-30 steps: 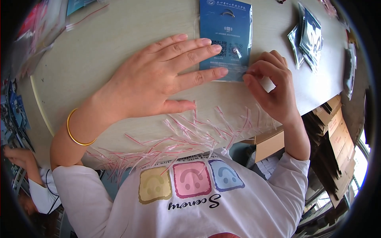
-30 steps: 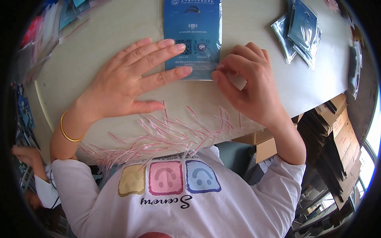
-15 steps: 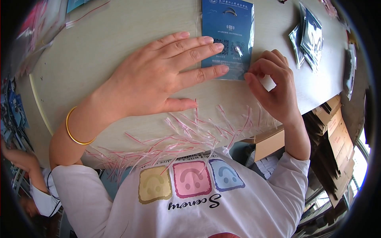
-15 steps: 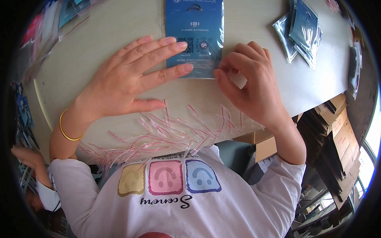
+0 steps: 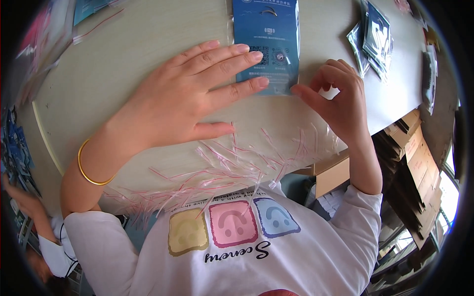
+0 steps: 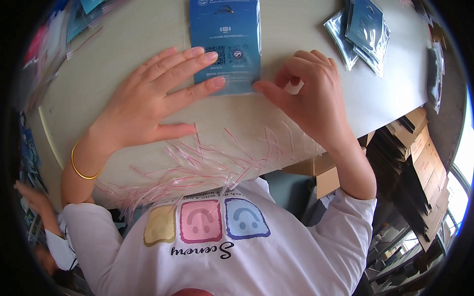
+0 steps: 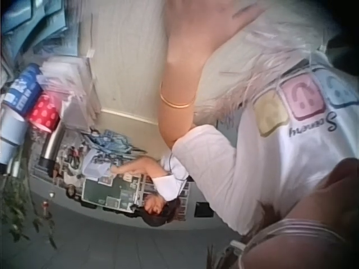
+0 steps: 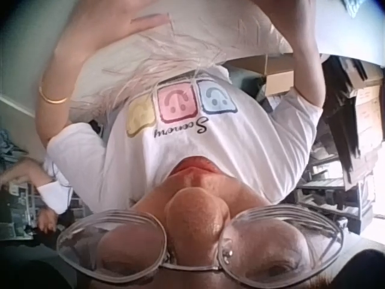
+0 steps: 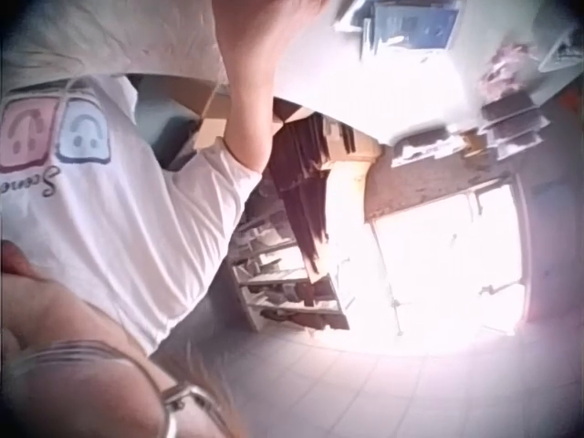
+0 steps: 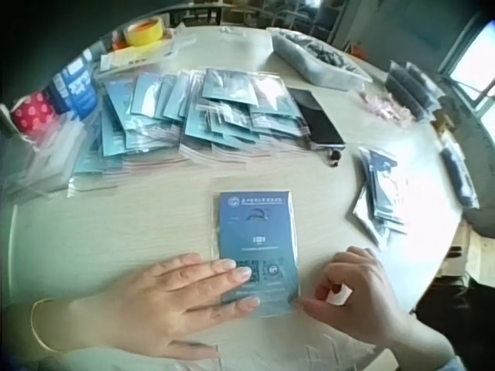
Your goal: The person places blue packets into small plastic bags and seals them by hand.
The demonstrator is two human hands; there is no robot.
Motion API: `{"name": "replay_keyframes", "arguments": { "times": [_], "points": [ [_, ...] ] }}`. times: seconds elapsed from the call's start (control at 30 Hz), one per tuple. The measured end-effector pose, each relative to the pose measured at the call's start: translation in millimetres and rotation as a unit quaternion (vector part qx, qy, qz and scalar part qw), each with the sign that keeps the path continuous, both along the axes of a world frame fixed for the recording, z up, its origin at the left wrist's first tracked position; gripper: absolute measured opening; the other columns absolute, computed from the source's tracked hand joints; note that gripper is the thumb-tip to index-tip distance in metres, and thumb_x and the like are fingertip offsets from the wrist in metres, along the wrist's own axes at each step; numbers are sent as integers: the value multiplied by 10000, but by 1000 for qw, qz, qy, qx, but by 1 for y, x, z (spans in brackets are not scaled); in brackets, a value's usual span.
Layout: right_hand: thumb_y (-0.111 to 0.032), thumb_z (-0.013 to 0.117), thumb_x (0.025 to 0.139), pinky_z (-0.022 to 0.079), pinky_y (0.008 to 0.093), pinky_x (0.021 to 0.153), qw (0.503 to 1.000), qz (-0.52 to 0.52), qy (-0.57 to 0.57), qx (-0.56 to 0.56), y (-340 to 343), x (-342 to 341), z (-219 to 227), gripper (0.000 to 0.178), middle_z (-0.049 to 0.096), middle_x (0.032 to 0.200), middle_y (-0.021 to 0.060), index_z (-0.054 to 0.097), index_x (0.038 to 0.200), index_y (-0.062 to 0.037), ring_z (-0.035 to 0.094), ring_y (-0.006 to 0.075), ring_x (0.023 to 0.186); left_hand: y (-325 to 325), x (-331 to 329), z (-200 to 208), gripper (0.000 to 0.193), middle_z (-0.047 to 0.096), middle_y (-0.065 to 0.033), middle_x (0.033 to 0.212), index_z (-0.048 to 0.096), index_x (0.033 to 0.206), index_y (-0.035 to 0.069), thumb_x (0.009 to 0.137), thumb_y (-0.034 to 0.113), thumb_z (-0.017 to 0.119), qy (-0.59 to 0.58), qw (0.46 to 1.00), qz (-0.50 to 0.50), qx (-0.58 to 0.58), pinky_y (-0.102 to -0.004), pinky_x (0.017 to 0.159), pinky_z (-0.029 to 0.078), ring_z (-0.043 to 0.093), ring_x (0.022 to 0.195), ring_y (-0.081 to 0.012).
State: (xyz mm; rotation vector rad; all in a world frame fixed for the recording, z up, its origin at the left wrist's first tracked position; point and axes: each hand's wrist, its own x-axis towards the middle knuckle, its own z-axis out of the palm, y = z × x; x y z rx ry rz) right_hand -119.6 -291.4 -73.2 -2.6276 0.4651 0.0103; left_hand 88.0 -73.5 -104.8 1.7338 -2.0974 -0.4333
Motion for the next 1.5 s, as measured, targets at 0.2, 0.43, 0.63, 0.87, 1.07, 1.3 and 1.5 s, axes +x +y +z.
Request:
{"name": "replay_keyframes", "arguments": {
  "times": [0.2,0.43,0.63,0.87,1.07,1.3,1.5],
  "points": [
    [103,637,827,441,342,719,983,91,-140,-77,-4,-24,-3,513,562,892,70,732,1272,-135,537,218,811,0,-1,3,863,401,-76,1616,499,1534,229,734,347,801,-23,1000,-1,13,-490,1214,323,395,1472,-298],
    [91,673,779,449,380,766,983,94,-101,-123,-20,-41,-10,516,571,871,53,749,1215,-174,561,223,823,-2,0,6,849,391,-81,1621,476,1550,224,769,359,781,-44,999,-9,9,-487,1224,309,384,1478,-302],
    [-158,675,948,492,349,599,981,-99,-56,158,-8,5,4,176,693,771,130,720,963,11,613,222,594,-3,0,11,821,363,-75,1639,456,1562,221,813,399,741,-87,996,-9,20,-484,1234,290,359,1495,-291],
    [-216,706,989,430,213,504,895,-101,28,433,-17,13,7,226,628,730,-4,641,941,-4,599,50,652,2,-4,8,705,402,-54,1621,541,1478,105,859,401,703,-94,995,-29,-12,-463,1236,284,354,1502,-249],
    [-244,675,1022,446,181,469,810,-222,-351,414,-96,-54,26,210,644,718,9,656,1037,-35,651,77,580,-54,27,42,409,610,-89,1419,734,1223,119,816,152,760,-170,951,41,-256,-446,1097,454,565,1316,-305],
    [-353,636,1042,307,228,459,926,-320,-121,157,-129,-69,22,403,550,619,-15,652,761,-65,413,44,505,-171,121,47,443,608,-178,1389,626,1372,85,941,186,651,-179,937,275,-121,-405,1070,477,580,1267,-336],
    [-195,712,969,335,308,502,980,-142,-42,136,-50,-66,44,278,443,578,46,645,798,14,374,110,548,-147,123,30,279,711,-96,1075,723,1200,133,938,216,673,-243,930,183,-206,-409,896,530,669,988,-281]
  ]
}}
